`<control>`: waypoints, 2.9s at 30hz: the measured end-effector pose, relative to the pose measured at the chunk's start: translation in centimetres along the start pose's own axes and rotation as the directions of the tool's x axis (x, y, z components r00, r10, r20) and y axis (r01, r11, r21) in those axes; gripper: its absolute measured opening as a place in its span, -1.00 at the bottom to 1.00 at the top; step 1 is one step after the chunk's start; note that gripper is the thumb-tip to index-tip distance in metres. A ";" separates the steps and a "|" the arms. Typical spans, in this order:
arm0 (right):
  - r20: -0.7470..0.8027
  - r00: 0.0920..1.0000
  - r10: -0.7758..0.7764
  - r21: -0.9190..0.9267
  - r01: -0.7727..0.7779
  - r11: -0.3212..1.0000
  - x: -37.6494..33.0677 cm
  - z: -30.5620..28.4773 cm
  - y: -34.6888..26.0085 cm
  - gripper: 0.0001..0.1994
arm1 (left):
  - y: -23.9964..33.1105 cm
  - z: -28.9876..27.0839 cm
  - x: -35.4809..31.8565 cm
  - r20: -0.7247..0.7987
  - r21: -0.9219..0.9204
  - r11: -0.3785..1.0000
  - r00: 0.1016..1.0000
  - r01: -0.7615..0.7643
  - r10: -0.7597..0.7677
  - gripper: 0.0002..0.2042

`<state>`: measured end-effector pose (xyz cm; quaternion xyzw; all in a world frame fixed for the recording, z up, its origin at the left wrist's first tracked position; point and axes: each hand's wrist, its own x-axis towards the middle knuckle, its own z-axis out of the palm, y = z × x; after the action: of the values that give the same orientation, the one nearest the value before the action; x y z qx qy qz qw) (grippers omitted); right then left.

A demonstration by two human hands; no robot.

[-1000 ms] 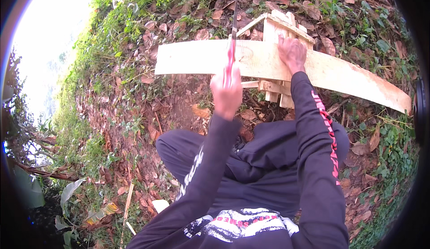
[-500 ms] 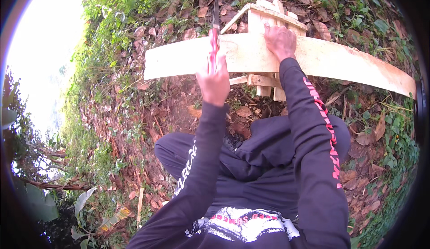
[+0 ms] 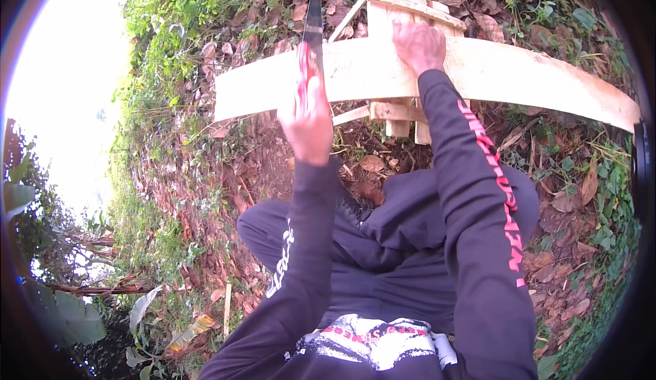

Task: The person sits on the ground and uses a red hand saw to cut a long, light-colored wooden plank. The plank is supported by a small wooden frame. The person saws through the wood, occasionally adjusting their grip and the plank's position.

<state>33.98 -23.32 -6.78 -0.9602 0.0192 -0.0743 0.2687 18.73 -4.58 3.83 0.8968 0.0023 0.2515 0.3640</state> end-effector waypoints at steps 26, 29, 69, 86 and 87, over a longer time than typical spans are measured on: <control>-0.154 0.988 -0.023 0.036 0.029 0.999 0.7 0.7 0.4 -0.39 | 5.9 -5.6 -5.6 0.111 -0.236 0.791 0.824 0.564 -0.555 -0.81; -0.095 0.995 0.012 0.018 -0.010 1.000 1.2 0.1 0.6 -0.39 | 3.0 0.9 2.9 0.183 -0.429 0.714 0.828 0.553 -0.530 -0.86; -0.233 0.972 -0.001 -0.205 -0.048 0.978 -3.0 0.6 -0.7 -0.52 | 7.1 -11.2 -6.2 0.314 -0.629 0.551 0.828 0.548 -0.466 -0.84; -0.122 0.992 -0.031 -0.339 -0.012 0.941 0.6 -4.4 4.3 -0.54 | 4.3 -12.1 -6.9 0.348 -0.687 0.485 0.831 0.541 -0.435 -0.86; -0.052 0.998 -0.019 -0.442 -0.006 0.897 1.1 -6.1 5.7 -0.52 | 4.1 -12.4 -7.4 0.309 -0.666 0.525 0.837 0.529 -0.451 -0.85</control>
<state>34.13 -31.43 -4.49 -0.9938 0.0398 -0.0950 0.0429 5.94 -0.84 10.76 0.6489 0.1360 0.0738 0.7450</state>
